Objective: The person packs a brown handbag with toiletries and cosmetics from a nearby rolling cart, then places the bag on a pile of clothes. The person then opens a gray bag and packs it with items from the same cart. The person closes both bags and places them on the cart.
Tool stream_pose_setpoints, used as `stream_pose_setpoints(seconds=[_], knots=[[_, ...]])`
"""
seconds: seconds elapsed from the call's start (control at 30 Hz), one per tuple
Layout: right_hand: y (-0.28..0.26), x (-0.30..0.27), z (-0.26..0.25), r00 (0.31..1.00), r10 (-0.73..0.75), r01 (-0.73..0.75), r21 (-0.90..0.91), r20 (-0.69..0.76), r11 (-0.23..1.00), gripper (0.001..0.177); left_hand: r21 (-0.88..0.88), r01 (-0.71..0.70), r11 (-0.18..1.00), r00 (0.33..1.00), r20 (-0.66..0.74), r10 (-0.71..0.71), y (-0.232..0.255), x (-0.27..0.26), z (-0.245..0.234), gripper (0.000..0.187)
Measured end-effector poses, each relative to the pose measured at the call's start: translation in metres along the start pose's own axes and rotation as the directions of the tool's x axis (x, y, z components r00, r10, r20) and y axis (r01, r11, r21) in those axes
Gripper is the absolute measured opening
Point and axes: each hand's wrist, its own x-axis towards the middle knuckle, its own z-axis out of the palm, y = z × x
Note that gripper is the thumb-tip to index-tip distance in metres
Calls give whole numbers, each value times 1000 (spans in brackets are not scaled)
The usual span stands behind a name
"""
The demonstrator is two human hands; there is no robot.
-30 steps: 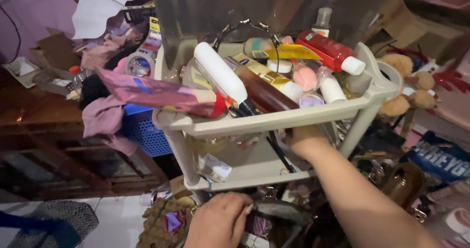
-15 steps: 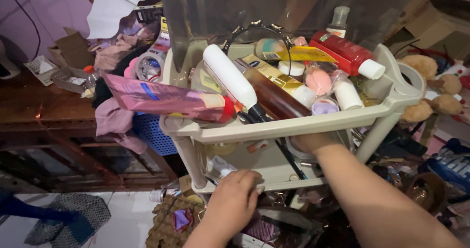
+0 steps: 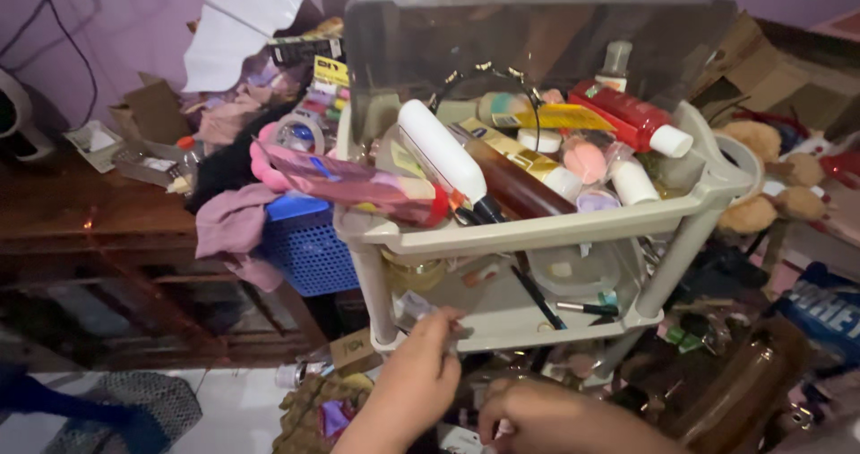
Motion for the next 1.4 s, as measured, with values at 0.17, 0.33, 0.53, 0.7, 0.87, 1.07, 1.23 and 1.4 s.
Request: stream_pose_setpoints(seconds=[0.17, 0.33, 0.53, 0.7, 0.87, 1.07, 1.23, 1.4], knots=[[34, 6, 16, 993, 114, -116, -336, -27, 935, 27, 50, 15, 999, 996, 88, -19, -8, -11, -4, 43], [-18, -11, -22, 919, 389, -369, -494, -67, 787, 23, 93, -24, 995, 994, 110, 13, 1, -11, -12, 45], [-120, -41, -117, 595, -78, -190, -234, -800, 953, 22, 267, -378, 887, 827, -333, 453, 48, -6, -38, 40], [-149, -8, -194, 498, 24, -584, -315, -867, 748, 51, 414, -100, 905, 532, -746, 400, 82, 46, -80, 98], [-135, 18, -217, 571, 423, -771, -282, -704, 572, 57, 241, 70, 968, 707, -696, 123, 84, 101, -109, 111], [-130, 24, -230, 586, 467, -789, -335, -663, 515, 73, 133, -154, 979, 750, -629, 204, 86, 113, -89, 53], [-126, 24, -230, 605, 369, -762, -380, -705, 524, 62, 143, -438, 887, 578, -711, 400, 93, 111, -75, 38], [-107, 1, -228, 532, 81, -611, -315, -843, 726, 63, 122, -641, 757, 443, -747, 496, 105, 88, -89, 31]])
